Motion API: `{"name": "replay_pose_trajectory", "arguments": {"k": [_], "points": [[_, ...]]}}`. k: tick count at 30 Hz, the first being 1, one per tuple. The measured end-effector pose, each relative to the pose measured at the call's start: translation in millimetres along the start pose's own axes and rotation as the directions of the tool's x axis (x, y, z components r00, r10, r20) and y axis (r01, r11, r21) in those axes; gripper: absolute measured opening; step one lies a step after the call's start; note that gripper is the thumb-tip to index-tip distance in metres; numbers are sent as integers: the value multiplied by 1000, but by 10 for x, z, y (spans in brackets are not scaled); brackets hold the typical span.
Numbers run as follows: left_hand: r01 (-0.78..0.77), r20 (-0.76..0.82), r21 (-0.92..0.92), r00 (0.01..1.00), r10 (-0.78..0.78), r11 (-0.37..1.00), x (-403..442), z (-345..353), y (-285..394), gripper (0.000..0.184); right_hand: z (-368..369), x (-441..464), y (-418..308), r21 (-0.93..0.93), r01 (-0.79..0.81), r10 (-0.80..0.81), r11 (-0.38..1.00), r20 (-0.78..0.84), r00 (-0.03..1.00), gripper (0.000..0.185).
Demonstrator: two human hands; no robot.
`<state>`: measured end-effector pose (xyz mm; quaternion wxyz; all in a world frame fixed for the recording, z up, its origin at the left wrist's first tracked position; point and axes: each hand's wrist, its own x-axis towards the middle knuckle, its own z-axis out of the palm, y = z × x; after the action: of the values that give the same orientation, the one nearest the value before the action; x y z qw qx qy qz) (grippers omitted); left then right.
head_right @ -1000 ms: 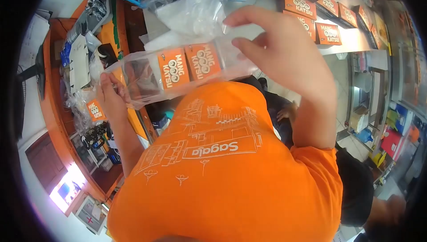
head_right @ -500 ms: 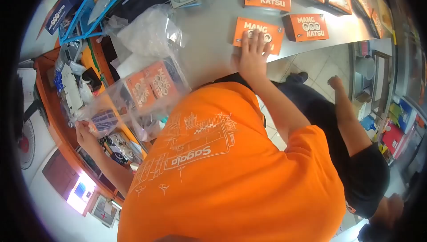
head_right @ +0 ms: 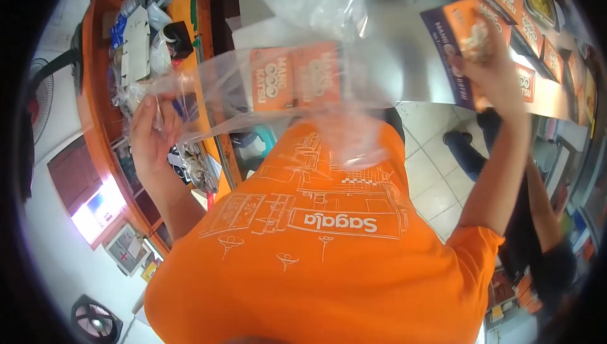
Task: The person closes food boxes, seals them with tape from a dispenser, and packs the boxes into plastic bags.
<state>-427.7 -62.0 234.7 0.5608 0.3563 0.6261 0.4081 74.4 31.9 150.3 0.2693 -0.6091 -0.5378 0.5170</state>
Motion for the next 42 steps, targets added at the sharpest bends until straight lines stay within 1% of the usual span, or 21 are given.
{"name": "replay_pose_trajectory", "arguments": {"k": [3,5,8,10,13,16,19,21,22,23,24,26,27,28,30,31,33,35,38,40,42], "points": [[-26,260,-203,962,80,979,88,-32,-132,50,219,-434,-986,-352,427,-415,833,114,903,85],[-39,280,-231,954,105,972,120,98,-144,49,611,-627,-1487,-342,578,-504,741,286,815,87],[-78,279,-296,946,164,952,94,39,-232,47,1478,-614,-1814,58,328,-297,943,591,750,93],[-116,294,-331,930,219,937,83,-61,-239,46,1963,-471,-1733,-27,206,-134,978,675,725,97],[-16,318,-288,942,111,958,34,-190,-466,39,2345,-323,-1296,-426,386,-67,819,596,800,83],[51,488,-32,872,-29,998,-75,1,-586,36,2714,-379,-1330,-653,134,89,745,297,951,74],[13,626,-48,780,20,999,-116,103,-900,40,3138,-322,-1063,-900,15,46,436,40,998,68],[137,598,-313,797,83,940,-47,157,-1102,44,3482,-138,-507,-813,-12,-140,582,-115,983,55],[70,568,-375,805,170,924,6,152,-1162,44,3660,-34,-208,-713,69,-242,698,-145,959,50],[54,493,-417,852,176,907,21,159,-1174,45,3773,54,9,-712,160,-291,684,-65,954,47],[39,444,-421,880,168,906,-39,161,-1024,46,3783,111,90,-861,283,-197,422,217,956,42],[6,391,-419,904,174,908,113,83,-1073,45,3719,47,202,-832,410,-248,373,336,909,31],[-80,350,-436,902,251,896,150,128,-1008,45,3606,-133,122,-743,208,-168,636,130,977,29],[-189,322,-394,888,328,899,268,87,-1063,46,3447,-311,-84,-655,50,-42,754,28,999,29],[-243,350,-393,852,389,887,530,15,-1127,47,3231,-540,-351,-519,-177,149,836,-96,984,29],[-223,433,-245,845,312,944,678,-62,-1177,48,3173,-587,-412,-499,-242,213,832,-117,970,30],[-226,520,-103,818,246,969,971,-115,-1424,50,2959,-642,-329,-810,219,201,544,379,903,54],[-587,539,356,765,353,727,1236,-80,-1754,57,2797,-989,-730,-709,273,145,651,469,871,60],[-567,605,593,782,147,572,1231,-3,-1868,70,2350,-1319,-1016,-107,430,-340,897,455,823,55],[-623,625,608,758,187,492,1040,144,-1760,76,1896,-1355,-952,355,441,-540,824,257,801,50],[-654,628,637,747,219,407,898,253,-1605,86,1343,-1162,-598,755,332,-502,566,-3,865,39]]}}
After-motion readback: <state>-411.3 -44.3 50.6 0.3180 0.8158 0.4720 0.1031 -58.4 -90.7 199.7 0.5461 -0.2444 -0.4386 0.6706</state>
